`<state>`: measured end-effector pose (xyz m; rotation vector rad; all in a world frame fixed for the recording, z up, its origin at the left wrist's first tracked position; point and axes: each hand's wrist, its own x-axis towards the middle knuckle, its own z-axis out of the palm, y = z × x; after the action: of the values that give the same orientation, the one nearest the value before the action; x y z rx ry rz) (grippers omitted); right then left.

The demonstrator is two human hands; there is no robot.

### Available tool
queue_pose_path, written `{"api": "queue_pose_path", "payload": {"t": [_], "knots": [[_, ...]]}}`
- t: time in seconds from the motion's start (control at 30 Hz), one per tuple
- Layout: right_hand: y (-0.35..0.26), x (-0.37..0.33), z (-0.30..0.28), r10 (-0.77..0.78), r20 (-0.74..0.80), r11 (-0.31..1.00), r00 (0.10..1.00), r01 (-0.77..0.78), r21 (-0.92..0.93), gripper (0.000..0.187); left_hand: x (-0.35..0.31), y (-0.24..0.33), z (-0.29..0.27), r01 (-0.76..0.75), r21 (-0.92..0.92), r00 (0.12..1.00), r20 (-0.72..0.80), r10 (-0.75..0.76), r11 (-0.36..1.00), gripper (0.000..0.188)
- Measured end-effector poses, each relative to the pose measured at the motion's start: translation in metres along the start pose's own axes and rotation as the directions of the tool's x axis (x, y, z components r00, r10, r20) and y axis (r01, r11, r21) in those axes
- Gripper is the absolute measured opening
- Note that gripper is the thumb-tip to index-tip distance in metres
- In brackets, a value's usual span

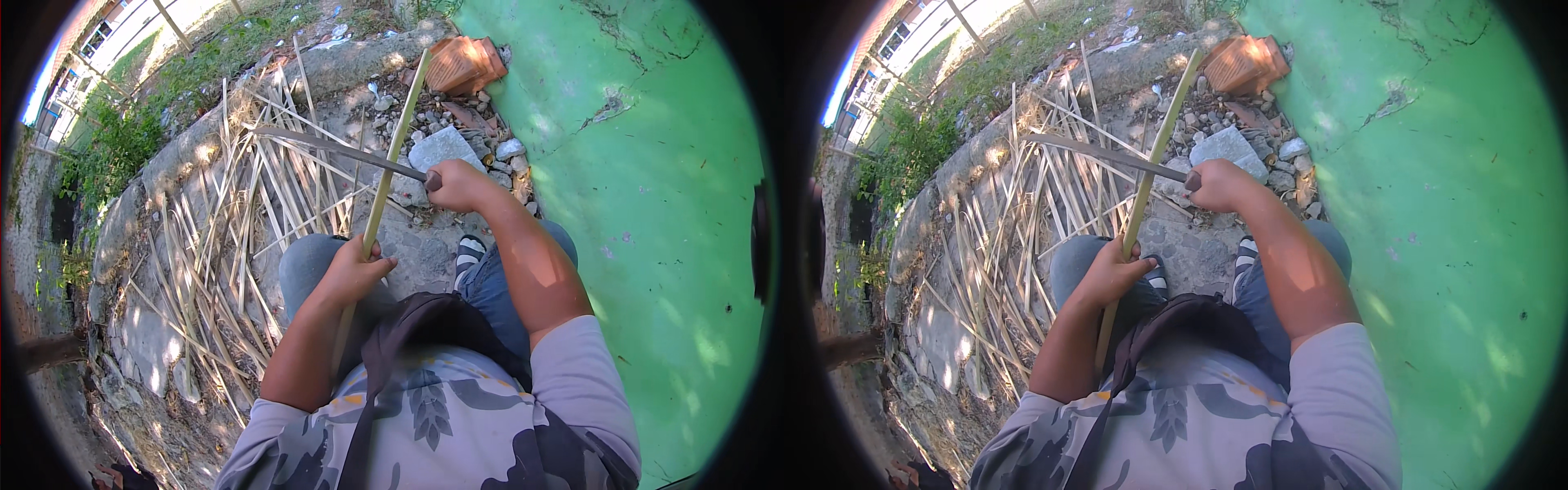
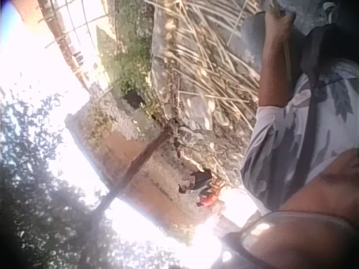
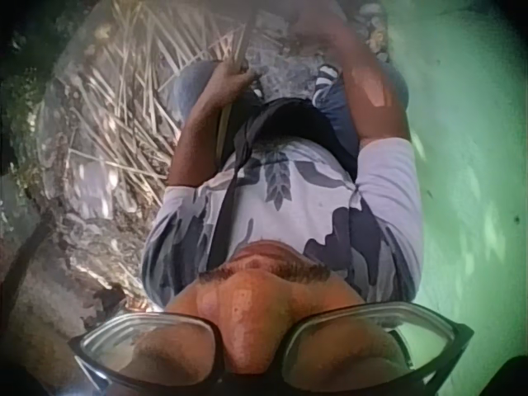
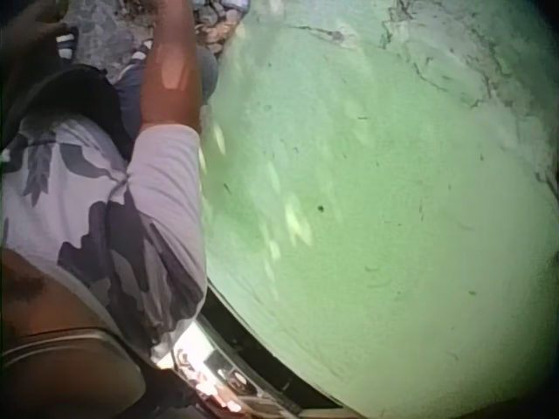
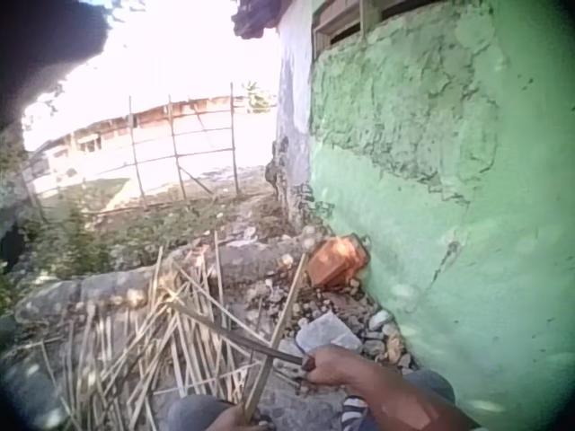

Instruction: The person holds a bamboo stick and repeatedly scrapes along its length using a machete.

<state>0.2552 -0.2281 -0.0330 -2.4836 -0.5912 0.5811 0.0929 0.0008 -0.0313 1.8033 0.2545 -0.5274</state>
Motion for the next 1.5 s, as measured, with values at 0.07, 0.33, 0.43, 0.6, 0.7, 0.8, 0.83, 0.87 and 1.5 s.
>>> {"api": "queue_pose_path", "payload": {"t": [0.07,0.33,0.43,0.6,0.7,0.8,0.83,0.87,1.5], "knots": [[0.0,-0.004,0.009,-0.102,-0.084,0.986,0.991,0.112,0.121,0.018,0.001,-0.003,0.0,-0.005,-0.012,1.0,-0.011,0.005,1.0,0.035],[-0.023,-0.01,0.009,-0.159,0.101,0.978,0.982,0.171,-0.123,0.021,0.001,-0.003,0.004,-0.051,0.088,0.998,-0.017,0.053,0.995,0.036],[-0.007,-0.003,-0.003,-0.065,0.063,0.998,0.996,0.066,-0.01,0.021,0.002,-0.004,0.003,-0.032,0.053,0.999,-0.028,0.034,0.998,0.036],[-0.017,-0.009,0.009,-0.095,-0.01,0.989,0.995,0.096,0.109,0.021,0.001,-0.005,0.001,-0.019,0.028,1.0,-0.019,0.019,0.999,0.037],[-0.034,-0.017,0.021,-0.159,0.091,0.986,0.983,0.163,-0.038,0.022,0.001,-0.006,0.002,-0.015,0.051,0.999,-0.03,0.016,0.999,0.036],[-0.034,-0.018,0.015,-0.237,0.087,0.948,0.968,0.249,-0.195,0.021,-0.001,0.001,0.003,-0.035,0.074,0.999,-0.023,0.037,0.997,0.036],[-0.024,-0.011,0.009,-0.181,0.107,0.973,0.978,0.194,-0.127,0.02,-0.003,0.003,0.003,-0.053,0.08,0.998,-0.013,0.054,0.995,0.036],[-0.013,-0.005,0.005,-0.122,0.127,0.99,0.984,0.13,-0.057,0.019,-0.004,0.001,0.003,-0.054,0.084,0.998,-0.008,0.055,0.995,0.036],[0.004,0.004,-0.01,0.083,-0.012,0.995,0.996,-0.082,0.052,0.025,-0.002,0.0,0.001,-0.009,0.022,1.0,0.017,0.008,1.0,0.035]]}}
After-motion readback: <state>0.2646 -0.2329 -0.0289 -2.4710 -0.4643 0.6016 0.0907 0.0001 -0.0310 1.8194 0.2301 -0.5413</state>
